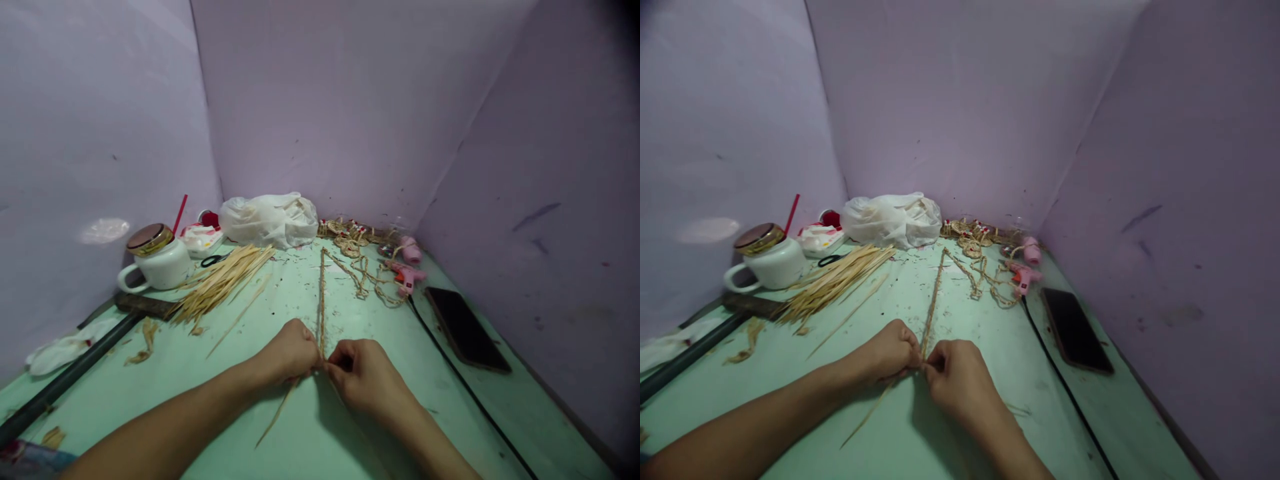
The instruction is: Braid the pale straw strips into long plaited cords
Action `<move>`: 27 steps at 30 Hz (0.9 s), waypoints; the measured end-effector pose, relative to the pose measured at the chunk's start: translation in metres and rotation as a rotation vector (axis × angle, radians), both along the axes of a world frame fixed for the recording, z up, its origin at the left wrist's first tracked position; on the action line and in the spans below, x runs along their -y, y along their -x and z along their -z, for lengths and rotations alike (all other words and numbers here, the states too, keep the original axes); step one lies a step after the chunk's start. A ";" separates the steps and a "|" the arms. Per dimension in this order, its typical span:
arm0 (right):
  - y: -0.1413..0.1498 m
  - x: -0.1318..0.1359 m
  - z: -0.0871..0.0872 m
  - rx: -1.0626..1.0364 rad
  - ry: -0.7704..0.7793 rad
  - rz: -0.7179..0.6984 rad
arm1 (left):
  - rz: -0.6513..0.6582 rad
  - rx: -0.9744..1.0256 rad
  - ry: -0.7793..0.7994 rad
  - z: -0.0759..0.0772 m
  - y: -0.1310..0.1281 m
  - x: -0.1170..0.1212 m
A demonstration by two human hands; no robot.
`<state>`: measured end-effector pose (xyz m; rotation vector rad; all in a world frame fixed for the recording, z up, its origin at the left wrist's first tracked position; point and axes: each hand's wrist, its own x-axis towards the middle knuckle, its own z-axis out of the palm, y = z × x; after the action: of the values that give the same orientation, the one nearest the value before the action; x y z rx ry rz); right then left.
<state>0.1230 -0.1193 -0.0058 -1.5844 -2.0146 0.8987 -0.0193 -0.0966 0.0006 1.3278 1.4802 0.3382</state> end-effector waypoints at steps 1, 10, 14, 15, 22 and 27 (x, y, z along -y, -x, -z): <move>0.000 0.002 -0.001 0.003 0.003 -0.019 | 0.001 0.008 0.005 0.000 0.000 0.000; -0.001 0.008 -0.011 0.014 -0.132 -0.320 | 0.066 0.113 0.013 -0.006 0.001 0.002; -0.004 0.011 -0.012 -0.052 0.008 -0.418 | 0.113 0.117 -0.112 0.000 0.004 0.000; -0.005 0.010 -0.012 -0.088 0.074 -0.430 | 0.116 0.126 -0.130 0.000 0.005 0.000; -0.017 -0.019 -0.014 -0.412 0.240 0.042 | 0.204 0.270 -0.120 -0.010 0.010 -0.006; -0.016 -0.027 -0.011 -0.439 0.251 0.178 | 0.277 0.301 -0.133 -0.016 0.012 -0.007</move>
<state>0.1390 -0.0922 0.0053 -1.4980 -1.4806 1.3338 -0.0316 -0.0899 0.0162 1.4941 1.0235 0.4403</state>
